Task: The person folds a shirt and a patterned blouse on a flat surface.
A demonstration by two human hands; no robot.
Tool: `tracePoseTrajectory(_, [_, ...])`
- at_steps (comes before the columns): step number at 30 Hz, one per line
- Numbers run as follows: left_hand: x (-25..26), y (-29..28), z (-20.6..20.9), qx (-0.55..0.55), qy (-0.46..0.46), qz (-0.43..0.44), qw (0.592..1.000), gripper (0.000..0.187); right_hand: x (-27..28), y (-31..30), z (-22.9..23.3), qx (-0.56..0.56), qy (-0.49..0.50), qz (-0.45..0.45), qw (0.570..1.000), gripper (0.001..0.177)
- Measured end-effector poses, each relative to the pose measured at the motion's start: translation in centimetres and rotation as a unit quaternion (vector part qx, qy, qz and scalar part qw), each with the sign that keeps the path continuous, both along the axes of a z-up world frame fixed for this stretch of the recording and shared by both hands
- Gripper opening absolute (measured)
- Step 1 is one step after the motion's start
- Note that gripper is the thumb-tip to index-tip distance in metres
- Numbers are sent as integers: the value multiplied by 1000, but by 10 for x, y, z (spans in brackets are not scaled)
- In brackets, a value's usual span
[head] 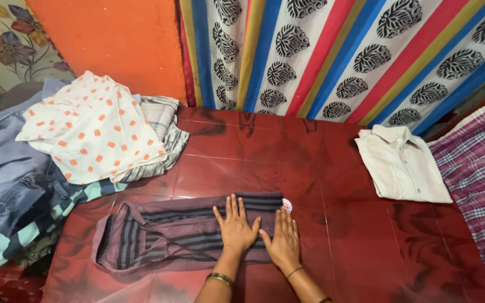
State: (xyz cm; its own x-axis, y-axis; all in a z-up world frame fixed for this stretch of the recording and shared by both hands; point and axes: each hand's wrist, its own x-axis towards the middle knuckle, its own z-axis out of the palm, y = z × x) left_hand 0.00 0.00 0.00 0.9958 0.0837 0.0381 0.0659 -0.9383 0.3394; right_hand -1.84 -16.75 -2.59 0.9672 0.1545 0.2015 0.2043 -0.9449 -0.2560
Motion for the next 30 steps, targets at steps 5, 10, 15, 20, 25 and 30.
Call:
tracePoseTrajectory(5, [-3, 2, 23, 3, 32, -2, 999, 97, 22, -20, -10, 86, -61, -22, 994, 87])
tracePoseTrajectory(10, [-3, 2, 18, 2, 20, -2, 1000, 96, 55, -3, 11, 108, -34, 164, 980, 54])
tracePoseTrajectory(15, [-5, 3, 21, -13, 55, -8, 998, 96, 74, -3, 11, -29, 85, 207, 974, 66])
tracePoseTrajectory(20, [-4, 3, 14, -26, 29, 2, 999, 97, 86, -34, 7, -59, 102, 102, 988, 77])
tracePoseTrajectory(25, [-2, 3, 16, -15, 20, 2, 1000, 96, 83, -34, 11, -125, 137, 18, 983, 79])
tracePoseTrajectory(30, [-1, 3, 4, -44, -7, 5, 999, 90, 61, -9, 15, 41, -96, 2, 994, 70])
